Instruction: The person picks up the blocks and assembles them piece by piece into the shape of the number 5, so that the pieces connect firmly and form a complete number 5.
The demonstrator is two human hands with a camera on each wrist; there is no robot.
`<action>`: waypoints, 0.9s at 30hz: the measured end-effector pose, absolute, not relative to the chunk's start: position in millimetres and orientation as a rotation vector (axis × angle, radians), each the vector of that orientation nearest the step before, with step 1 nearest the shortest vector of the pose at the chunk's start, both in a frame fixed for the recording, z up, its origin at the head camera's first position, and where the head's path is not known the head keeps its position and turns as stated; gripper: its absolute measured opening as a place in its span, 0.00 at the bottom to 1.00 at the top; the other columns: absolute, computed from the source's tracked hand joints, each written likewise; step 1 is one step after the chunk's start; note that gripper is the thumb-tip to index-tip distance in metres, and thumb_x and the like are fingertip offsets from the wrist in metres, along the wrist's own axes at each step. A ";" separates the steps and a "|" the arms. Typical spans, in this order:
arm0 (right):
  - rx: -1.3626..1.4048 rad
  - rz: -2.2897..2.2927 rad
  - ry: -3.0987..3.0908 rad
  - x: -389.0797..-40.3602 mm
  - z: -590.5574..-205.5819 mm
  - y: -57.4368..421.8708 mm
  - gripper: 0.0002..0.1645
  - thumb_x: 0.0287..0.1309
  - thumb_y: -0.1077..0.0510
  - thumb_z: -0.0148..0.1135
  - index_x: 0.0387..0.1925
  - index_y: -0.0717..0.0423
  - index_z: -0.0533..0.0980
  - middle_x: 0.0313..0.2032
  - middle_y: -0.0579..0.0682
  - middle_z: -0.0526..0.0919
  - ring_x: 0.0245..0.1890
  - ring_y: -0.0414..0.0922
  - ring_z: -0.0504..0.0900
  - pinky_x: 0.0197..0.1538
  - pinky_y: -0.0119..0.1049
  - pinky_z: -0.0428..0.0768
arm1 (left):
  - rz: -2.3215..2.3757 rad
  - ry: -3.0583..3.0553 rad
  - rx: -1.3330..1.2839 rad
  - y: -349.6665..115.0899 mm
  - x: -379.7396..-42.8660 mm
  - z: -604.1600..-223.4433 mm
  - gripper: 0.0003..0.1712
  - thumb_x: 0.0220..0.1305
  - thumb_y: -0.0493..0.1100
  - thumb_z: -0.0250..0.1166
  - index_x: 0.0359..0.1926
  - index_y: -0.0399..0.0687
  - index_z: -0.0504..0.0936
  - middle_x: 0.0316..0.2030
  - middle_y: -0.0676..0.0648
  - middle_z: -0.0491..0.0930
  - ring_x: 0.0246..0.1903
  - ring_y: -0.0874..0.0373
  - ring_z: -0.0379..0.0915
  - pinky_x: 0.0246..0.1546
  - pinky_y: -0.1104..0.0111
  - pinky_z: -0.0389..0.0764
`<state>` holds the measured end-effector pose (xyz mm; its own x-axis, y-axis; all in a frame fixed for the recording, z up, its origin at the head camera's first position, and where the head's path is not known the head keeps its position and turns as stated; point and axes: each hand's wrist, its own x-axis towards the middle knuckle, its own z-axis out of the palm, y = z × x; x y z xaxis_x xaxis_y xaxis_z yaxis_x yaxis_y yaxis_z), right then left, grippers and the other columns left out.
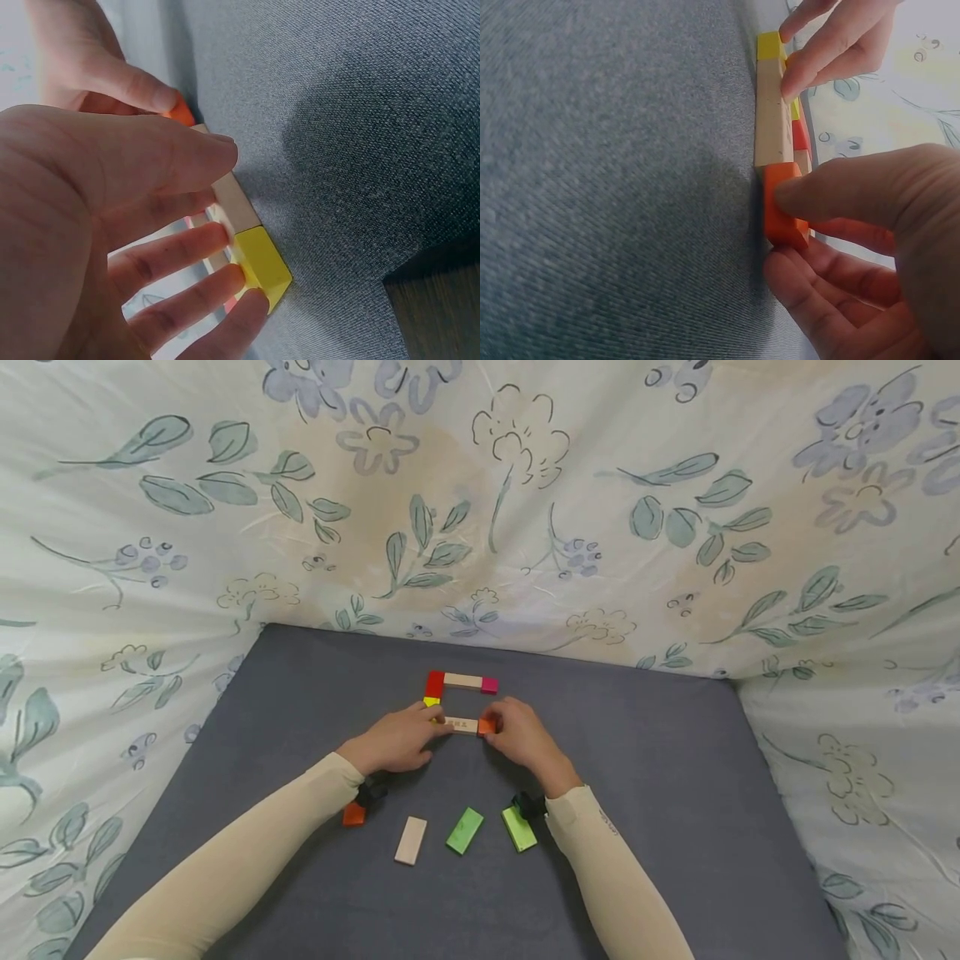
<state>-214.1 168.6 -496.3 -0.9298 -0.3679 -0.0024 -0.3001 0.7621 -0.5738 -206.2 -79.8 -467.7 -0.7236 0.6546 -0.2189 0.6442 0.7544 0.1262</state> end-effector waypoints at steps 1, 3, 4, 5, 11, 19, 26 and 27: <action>-0.546 -0.900 2.838 -214.3 -496.9 168.5 0.13 0.64 0.66 0.75 0.49 0.59 0.88 0.38 0.49 0.80 0.35 0.45 0.77 0.42 0.44 0.81 | 0.060 2.704 1.016 -79.9 -206.3 -467.9 0.29 0.75 0.43 0.70 0.74 0.54 0.81 0.60 0.47 0.77 0.50 0.53 0.67 0.39 0.63 0.80; -0.552 -0.904 2.833 -214.9 -497.9 168.2 0.12 0.64 0.66 0.75 0.49 0.59 0.88 0.38 0.49 0.80 0.35 0.45 0.77 0.42 0.44 0.81 | 0.067 2.705 1.016 -80.1 -206.3 -468.9 0.29 0.75 0.43 0.70 0.74 0.54 0.81 0.60 0.47 0.77 0.51 0.52 0.67 0.39 0.63 0.80; -0.553 -0.905 2.832 -215.0 -498.3 168.1 0.12 0.64 0.66 0.75 0.49 0.59 0.87 0.38 0.49 0.80 0.35 0.45 0.77 0.42 0.44 0.81 | 0.066 2.705 1.017 -80.0 -206.4 -469.2 0.29 0.75 0.43 0.69 0.74 0.54 0.81 0.60 0.47 0.77 0.51 0.52 0.67 0.40 0.63 0.81; -0.553 -0.905 2.831 -215.1 -498.6 168.1 0.12 0.64 0.66 0.75 0.49 0.59 0.87 0.38 0.49 0.80 0.35 0.45 0.77 0.41 0.44 0.80 | 0.069 2.706 1.019 -80.0 -206.4 -469.6 0.29 0.75 0.42 0.69 0.74 0.54 0.81 0.60 0.47 0.77 0.51 0.52 0.67 0.40 0.63 0.81; -0.548 -0.905 2.824 -215.0 -499.3 167.2 0.12 0.64 0.66 0.75 0.49 0.59 0.87 0.38 0.49 0.80 0.35 0.45 0.77 0.41 0.44 0.81 | 0.077 2.709 1.014 -80.2 -206.1 -470.7 0.29 0.74 0.42 0.70 0.74 0.54 0.82 0.61 0.47 0.77 0.51 0.53 0.67 0.38 0.63 0.81; -0.553 -0.909 2.822 -214.7 -500.3 165.7 0.11 0.64 0.66 0.75 0.48 0.59 0.87 0.39 0.50 0.81 0.35 0.45 0.78 0.42 0.44 0.81 | 0.069 2.707 1.021 -80.4 -206.8 -471.2 0.29 0.74 0.43 0.70 0.74 0.54 0.81 0.61 0.47 0.76 0.51 0.53 0.67 0.38 0.64 0.80; -0.563 -0.906 2.819 -214.8 -501.1 165.5 0.11 0.64 0.67 0.75 0.48 0.59 0.87 0.38 0.50 0.81 0.35 0.45 0.77 0.41 0.44 0.80 | 0.063 2.708 1.008 -80.5 -207.0 -473.3 0.30 0.74 0.44 0.70 0.75 0.55 0.81 0.63 0.47 0.76 0.52 0.53 0.66 0.39 0.63 0.81; -0.566 -0.905 2.820 -214.8 -501.2 165.4 0.11 0.64 0.67 0.75 0.48 0.59 0.87 0.38 0.50 0.81 0.35 0.46 0.77 0.41 0.44 0.80 | 0.062 2.709 1.007 -80.6 -207.0 -473.6 0.30 0.74 0.44 0.70 0.74 0.55 0.81 0.63 0.47 0.76 0.52 0.53 0.67 0.39 0.63 0.81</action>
<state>-214.8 165.4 -501.2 -0.9219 -0.3873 -0.0055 -0.3117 0.7504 -0.5828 -207.0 -80.6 -473.6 -0.7297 0.6482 -0.2175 0.6376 0.7600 0.1260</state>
